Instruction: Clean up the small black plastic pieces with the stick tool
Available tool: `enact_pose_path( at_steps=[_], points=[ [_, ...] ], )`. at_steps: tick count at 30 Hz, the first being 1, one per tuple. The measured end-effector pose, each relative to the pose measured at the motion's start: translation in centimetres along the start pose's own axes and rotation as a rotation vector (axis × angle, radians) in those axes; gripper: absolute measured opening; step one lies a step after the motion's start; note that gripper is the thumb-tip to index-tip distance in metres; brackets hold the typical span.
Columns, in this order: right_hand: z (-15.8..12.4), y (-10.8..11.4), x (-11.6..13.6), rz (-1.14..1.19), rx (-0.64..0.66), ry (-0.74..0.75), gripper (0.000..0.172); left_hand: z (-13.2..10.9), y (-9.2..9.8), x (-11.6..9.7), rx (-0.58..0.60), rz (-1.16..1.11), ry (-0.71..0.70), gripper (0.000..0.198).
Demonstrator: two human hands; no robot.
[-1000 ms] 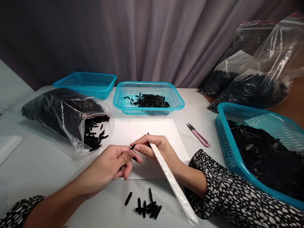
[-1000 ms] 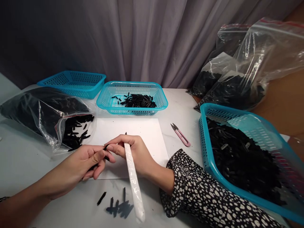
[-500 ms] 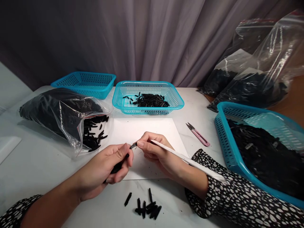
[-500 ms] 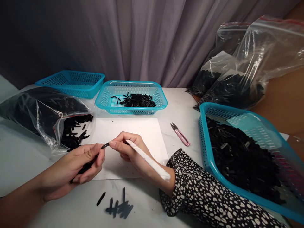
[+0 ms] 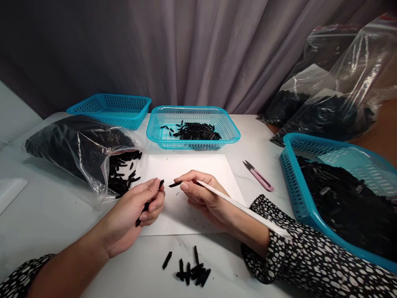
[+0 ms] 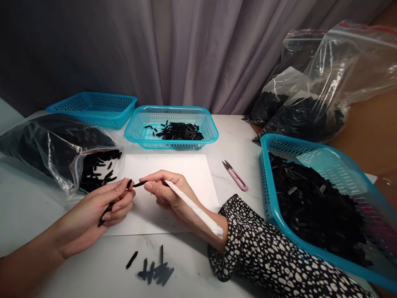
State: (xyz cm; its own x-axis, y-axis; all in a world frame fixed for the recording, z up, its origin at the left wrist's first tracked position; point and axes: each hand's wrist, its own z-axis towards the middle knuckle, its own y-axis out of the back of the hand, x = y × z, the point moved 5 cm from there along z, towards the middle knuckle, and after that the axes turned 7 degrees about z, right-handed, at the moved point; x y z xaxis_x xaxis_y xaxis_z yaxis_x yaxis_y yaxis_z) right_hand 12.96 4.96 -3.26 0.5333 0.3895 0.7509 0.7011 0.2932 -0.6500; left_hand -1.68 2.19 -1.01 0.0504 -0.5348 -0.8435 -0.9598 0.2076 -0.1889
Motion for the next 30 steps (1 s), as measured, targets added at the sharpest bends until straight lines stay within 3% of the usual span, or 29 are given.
enact_pose_path(
  at_steps=[6,15,18,22,30],
  points=[
    [0.1,-0.1,-0.1,0.038,0.018,-0.011,0.019,0.1,0.3,-0.1,-0.098,-0.046,-0.007,0.038],
    [0.0,-0.3,0.0,0.068,0.034,0.009,0.011,0.2,0.0,0.1,-0.057,-0.061,0.003,0.051],
    [-0.1,-0.3,-0.1,0.094,0.054,-0.006,0.017,0.2,-0.2,0.2,-0.057,-0.035,-0.012,0.053],
    [-0.5,-0.8,-0.4,-0.058,0.017,-0.005,0.028,0.1,-0.5,0.3,-0.065,-0.01,-0.031,0.055],
    [-0.8,-1.3,-0.3,-0.05,-0.011,0.037,0.025,-0.2,-0.6,0.1,-0.059,-0.017,-0.028,0.036]
  ],
)
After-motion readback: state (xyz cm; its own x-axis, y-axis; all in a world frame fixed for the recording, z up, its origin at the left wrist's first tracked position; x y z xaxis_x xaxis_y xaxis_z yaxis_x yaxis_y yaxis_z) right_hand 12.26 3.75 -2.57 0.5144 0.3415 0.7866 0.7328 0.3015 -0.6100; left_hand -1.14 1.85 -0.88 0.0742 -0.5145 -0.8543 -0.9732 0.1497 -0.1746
